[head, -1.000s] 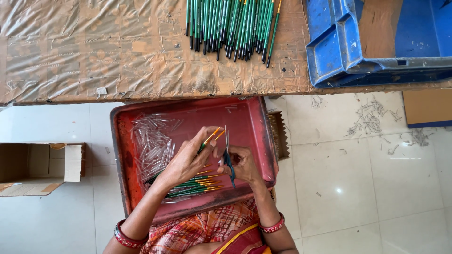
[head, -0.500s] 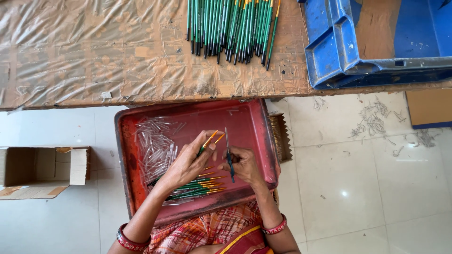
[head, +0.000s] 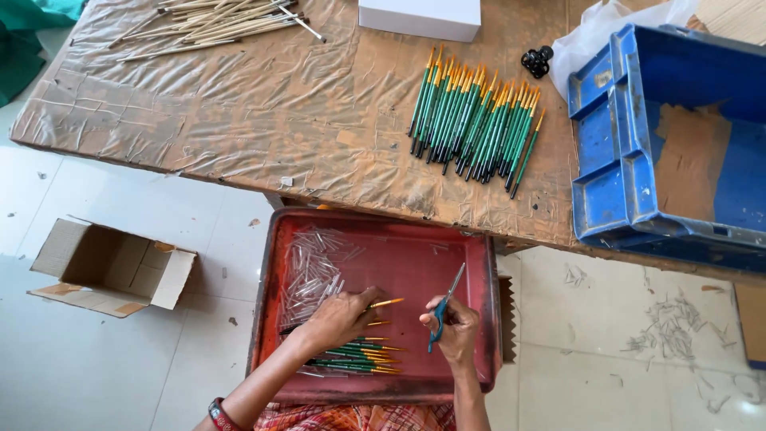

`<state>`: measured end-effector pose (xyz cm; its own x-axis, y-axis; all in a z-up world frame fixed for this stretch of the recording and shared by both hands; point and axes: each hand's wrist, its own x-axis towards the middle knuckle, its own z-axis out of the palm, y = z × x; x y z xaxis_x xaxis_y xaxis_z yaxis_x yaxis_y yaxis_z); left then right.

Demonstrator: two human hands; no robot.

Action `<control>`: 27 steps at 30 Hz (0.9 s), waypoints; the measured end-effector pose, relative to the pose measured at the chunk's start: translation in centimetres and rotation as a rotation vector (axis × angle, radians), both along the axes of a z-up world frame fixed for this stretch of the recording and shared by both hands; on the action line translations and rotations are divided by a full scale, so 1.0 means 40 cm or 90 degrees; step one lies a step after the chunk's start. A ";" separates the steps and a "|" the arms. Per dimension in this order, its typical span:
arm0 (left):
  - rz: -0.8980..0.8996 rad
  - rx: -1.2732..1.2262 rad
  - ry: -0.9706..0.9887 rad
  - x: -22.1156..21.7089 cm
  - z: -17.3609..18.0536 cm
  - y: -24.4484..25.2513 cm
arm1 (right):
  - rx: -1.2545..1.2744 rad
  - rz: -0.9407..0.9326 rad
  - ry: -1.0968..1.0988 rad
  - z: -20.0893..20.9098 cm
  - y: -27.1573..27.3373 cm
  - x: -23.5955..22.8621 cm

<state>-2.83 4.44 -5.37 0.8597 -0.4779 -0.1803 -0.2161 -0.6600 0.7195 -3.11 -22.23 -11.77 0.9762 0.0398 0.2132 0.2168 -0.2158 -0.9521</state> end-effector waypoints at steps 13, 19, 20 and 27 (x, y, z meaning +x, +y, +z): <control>0.078 -0.352 0.042 0.062 0.160 -0.099 | 0.028 0.083 0.092 0.086 0.012 -0.021; 0.077 -0.386 0.084 0.062 0.214 -0.092 | 0.030 0.156 0.113 0.095 0.022 -0.016; 0.074 -0.387 0.088 0.064 0.217 -0.090 | 0.010 0.154 0.110 0.088 0.021 -0.014; 0.089 -0.409 0.098 0.067 0.211 -0.102 | 0.014 0.187 0.115 0.092 0.023 -0.007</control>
<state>-0.14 0.35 3.05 0.9086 -0.4170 -0.0229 -0.0231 -0.1048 0.9942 -3.37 -21.29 -8.07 0.9456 0.3226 0.0424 0.0949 -0.1486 -0.9843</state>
